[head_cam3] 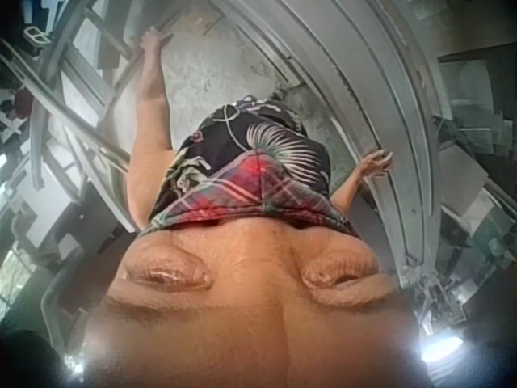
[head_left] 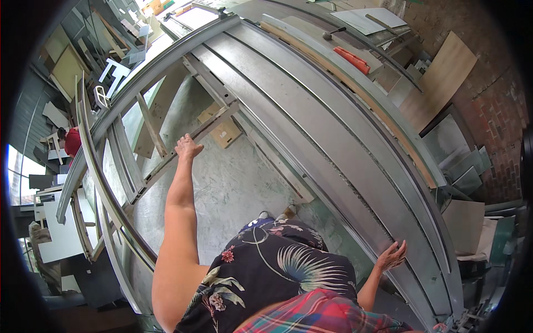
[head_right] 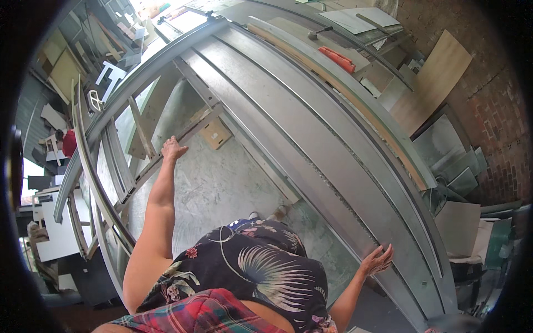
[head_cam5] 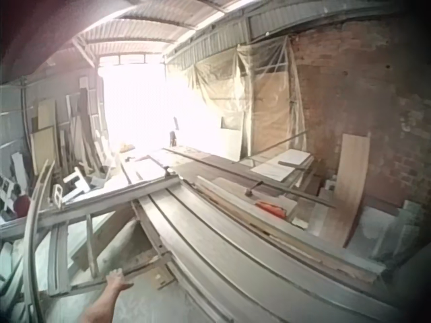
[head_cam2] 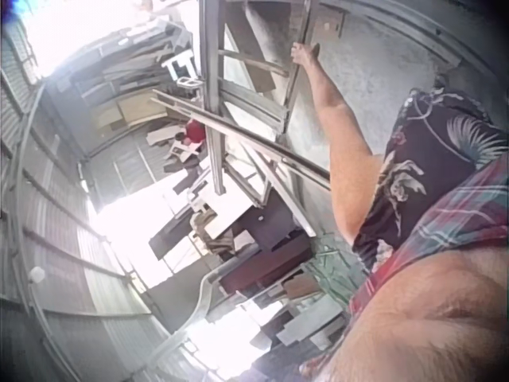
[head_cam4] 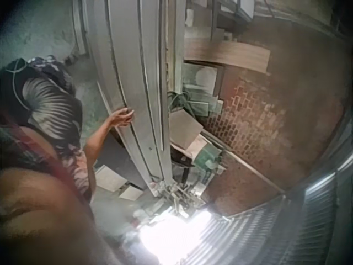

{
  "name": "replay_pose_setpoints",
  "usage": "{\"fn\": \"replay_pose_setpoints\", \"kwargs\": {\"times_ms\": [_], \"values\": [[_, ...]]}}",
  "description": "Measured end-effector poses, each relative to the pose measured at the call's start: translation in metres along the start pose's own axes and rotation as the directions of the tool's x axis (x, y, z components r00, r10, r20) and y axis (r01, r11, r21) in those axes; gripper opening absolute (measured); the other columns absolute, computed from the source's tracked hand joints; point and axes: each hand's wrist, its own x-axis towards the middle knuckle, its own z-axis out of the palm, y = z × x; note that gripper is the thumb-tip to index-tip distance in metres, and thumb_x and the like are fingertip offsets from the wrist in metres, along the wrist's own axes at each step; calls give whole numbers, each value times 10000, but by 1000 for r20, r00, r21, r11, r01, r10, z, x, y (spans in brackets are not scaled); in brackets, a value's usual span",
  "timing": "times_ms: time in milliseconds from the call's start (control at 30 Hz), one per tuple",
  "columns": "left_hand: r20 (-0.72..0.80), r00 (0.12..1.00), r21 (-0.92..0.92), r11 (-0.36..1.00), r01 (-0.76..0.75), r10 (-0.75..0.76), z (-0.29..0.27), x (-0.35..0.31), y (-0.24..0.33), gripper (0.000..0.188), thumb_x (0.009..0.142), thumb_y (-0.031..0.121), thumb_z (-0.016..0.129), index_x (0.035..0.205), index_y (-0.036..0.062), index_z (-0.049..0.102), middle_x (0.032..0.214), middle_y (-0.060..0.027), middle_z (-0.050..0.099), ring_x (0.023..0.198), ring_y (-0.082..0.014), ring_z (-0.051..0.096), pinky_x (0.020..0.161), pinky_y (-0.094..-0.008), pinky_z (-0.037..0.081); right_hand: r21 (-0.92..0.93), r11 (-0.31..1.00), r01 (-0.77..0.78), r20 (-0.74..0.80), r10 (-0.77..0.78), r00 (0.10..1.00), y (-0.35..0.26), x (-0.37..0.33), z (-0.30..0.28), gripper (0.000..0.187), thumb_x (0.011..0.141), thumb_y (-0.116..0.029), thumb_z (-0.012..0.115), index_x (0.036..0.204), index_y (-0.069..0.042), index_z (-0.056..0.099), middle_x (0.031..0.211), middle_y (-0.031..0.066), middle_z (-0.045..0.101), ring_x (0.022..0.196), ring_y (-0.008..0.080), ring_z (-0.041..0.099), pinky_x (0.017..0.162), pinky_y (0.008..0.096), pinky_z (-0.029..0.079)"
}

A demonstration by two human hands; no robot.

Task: The person removes a metal strip from a table saw and pushes the sliding carriage back and forth along the track by hand.

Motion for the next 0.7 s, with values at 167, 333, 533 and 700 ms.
{"fn": "replay_pose_setpoints", "kwargs": {"times_ms": [167,333,533,700], "values": [[17,1000,-9,1000,-9,10,5,-6,2,745,661,389,673,1276,49,428,1275,-160,476,1200,-312,448,957,-441,396,-22,1000,-18,-8,17,1000,-2,5,-6,424,934,-442,423,1248,-175,522,1267,59,501,1153,265,480,907,443,377],[-12,999,-11,999,-33,33,-6,23,-16,725,655,385,688,1249,44,453,1244,-168,493,1178,-315,461,945,-447,403,-29,999,-29,9,29,1000,-28,-9,-7,413,932,-418,433,1249,-166,515,1266,65,494,1151,271,475,913,451,372],[-58,996,-12,998,-68,67,-7,32,-18,698,643,390,689,1207,36,478,1201,-177,513,1139,-329,480,912,-449,417,-69,993,-95,42,98,994,-41,-7,-8,421,932,-427,429,1256,-171,511,1267,59,496,1158,272,472,922,458,366],[-26,998,-7,999,-49,48,-7,25,-19,719,644,389,690,1224,30,464,1205,-180,508,1143,-326,477,908,-449,418,-89,989,-117,62,123,990,-37,-3,-10,431,931,-437,426,1263,-172,503,1282,56,484,1179,268,455,937,461,358]]}}
